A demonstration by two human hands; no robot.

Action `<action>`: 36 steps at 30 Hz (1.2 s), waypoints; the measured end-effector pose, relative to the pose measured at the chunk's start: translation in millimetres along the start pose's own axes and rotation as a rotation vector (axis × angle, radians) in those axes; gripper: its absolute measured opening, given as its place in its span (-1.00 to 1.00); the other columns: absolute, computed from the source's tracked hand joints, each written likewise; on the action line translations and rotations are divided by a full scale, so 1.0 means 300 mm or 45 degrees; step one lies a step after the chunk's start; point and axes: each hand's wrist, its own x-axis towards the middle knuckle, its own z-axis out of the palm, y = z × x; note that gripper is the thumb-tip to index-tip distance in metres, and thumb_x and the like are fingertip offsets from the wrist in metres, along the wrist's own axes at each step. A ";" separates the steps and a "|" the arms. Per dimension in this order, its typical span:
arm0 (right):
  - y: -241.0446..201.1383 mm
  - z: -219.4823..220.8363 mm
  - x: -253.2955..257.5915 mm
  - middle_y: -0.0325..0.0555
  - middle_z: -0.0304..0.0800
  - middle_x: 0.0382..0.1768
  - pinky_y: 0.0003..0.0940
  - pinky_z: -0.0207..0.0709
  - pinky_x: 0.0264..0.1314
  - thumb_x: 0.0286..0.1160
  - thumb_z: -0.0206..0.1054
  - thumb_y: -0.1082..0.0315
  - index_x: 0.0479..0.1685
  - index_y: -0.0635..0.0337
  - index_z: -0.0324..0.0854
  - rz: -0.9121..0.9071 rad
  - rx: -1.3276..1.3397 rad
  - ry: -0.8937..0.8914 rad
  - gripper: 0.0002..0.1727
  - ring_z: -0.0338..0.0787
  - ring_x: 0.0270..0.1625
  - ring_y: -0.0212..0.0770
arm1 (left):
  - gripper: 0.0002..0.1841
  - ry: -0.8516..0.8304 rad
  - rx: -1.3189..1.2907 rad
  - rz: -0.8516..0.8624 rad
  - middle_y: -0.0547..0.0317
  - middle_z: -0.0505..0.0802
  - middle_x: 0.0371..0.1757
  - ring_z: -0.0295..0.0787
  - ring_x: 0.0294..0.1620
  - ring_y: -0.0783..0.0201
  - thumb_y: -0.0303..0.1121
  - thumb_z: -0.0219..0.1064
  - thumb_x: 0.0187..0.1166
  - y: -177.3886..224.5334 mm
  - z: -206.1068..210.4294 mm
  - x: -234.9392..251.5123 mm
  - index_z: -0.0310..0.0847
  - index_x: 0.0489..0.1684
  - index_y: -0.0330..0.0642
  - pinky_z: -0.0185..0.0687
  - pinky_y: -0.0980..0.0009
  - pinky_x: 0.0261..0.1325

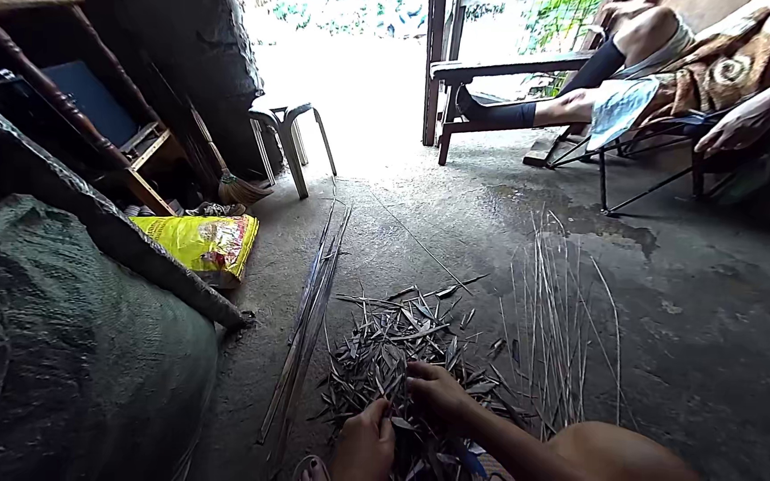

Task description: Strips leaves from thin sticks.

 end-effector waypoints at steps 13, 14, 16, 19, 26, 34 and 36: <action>-0.039 -0.047 0.036 -0.23 0.44 -0.51 -0.42 0.42 -0.61 0.84 0.06 0.37 0.60 0.05 0.37 0.106 0.429 0.071 -0.59 0.47 -0.64 -0.33 | -0.61 -0.012 -0.038 0.037 -0.15 0.90 -0.08 0.85 -0.07 -0.08 -0.42 0.13 0.71 -0.015 -0.014 -0.019 0.69 0.42 -0.20 0.65 -0.10 0.14; -0.044 -0.056 0.040 -0.22 0.45 -0.52 -0.43 0.40 -0.62 0.84 0.06 0.37 0.60 0.07 0.37 0.081 0.467 0.122 -0.59 0.47 -0.65 -0.33 | -0.61 -0.020 -0.043 0.044 -0.15 0.90 -0.09 0.85 -0.08 -0.07 -0.42 0.13 0.71 -0.013 -0.016 -0.025 0.70 0.41 -0.21 0.64 -0.09 0.14; -0.062 -0.082 0.049 -0.23 0.44 -0.52 -0.44 0.36 -0.64 0.86 0.04 0.34 0.63 0.07 0.33 0.051 0.555 0.196 -0.58 0.45 -0.65 -0.34 | -0.62 -0.013 -0.067 0.079 -0.15 0.90 -0.13 0.84 -0.14 -0.05 -0.44 0.13 0.70 -0.014 -0.017 -0.033 0.70 0.40 -0.24 0.65 -0.06 0.11; -0.088 -0.115 0.042 -0.23 0.43 -0.52 -0.48 0.34 -0.68 0.87 0.01 0.31 0.62 0.08 0.35 0.046 0.641 0.217 -0.59 0.43 -0.67 -0.36 | -0.60 0.028 -0.167 0.131 -0.10 0.86 -0.27 0.76 -0.34 0.06 -0.46 0.11 0.69 -0.034 -0.006 -0.030 0.67 0.42 -0.28 0.66 0.05 -0.08; -0.076 -0.100 -0.013 -0.28 0.42 -0.63 -0.53 0.27 -0.70 0.88 -0.03 0.26 0.35 0.19 0.52 0.109 0.482 0.014 -0.67 0.37 -0.73 -0.41 | -0.59 0.027 -0.353 0.100 0.10 0.73 -0.43 0.54 -0.54 0.31 -0.48 0.08 0.70 -0.047 -0.018 -0.013 0.62 0.46 -0.29 0.54 0.28 -0.29; -0.061 -0.100 -0.014 -0.35 0.39 -0.64 -0.56 0.34 -0.67 0.86 -0.11 0.26 0.52 0.14 0.41 0.017 0.476 -0.306 -0.59 0.39 -0.72 -0.45 | -0.61 -0.043 -0.679 0.113 0.38 0.56 -0.60 0.38 -0.67 0.53 -0.56 -0.01 0.72 -0.025 -0.013 -0.015 0.58 0.41 -0.38 0.39 0.53 -0.50; -0.053 -0.091 -0.014 -0.31 0.43 -0.59 -0.50 0.42 -0.63 0.81 -0.04 0.32 0.58 0.14 0.38 -0.088 0.426 -0.315 -0.57 0.45 -0.68 -0.41 | -0.61 -0.066 -0.788 0.101 0.40 0.54 -0.61 0.35 -0.68 0.55 -0.57 -0.05 0.74 -0.020 -0.011 -0.016 0.55 0.42 -0.41 0.34 0.57 -0.55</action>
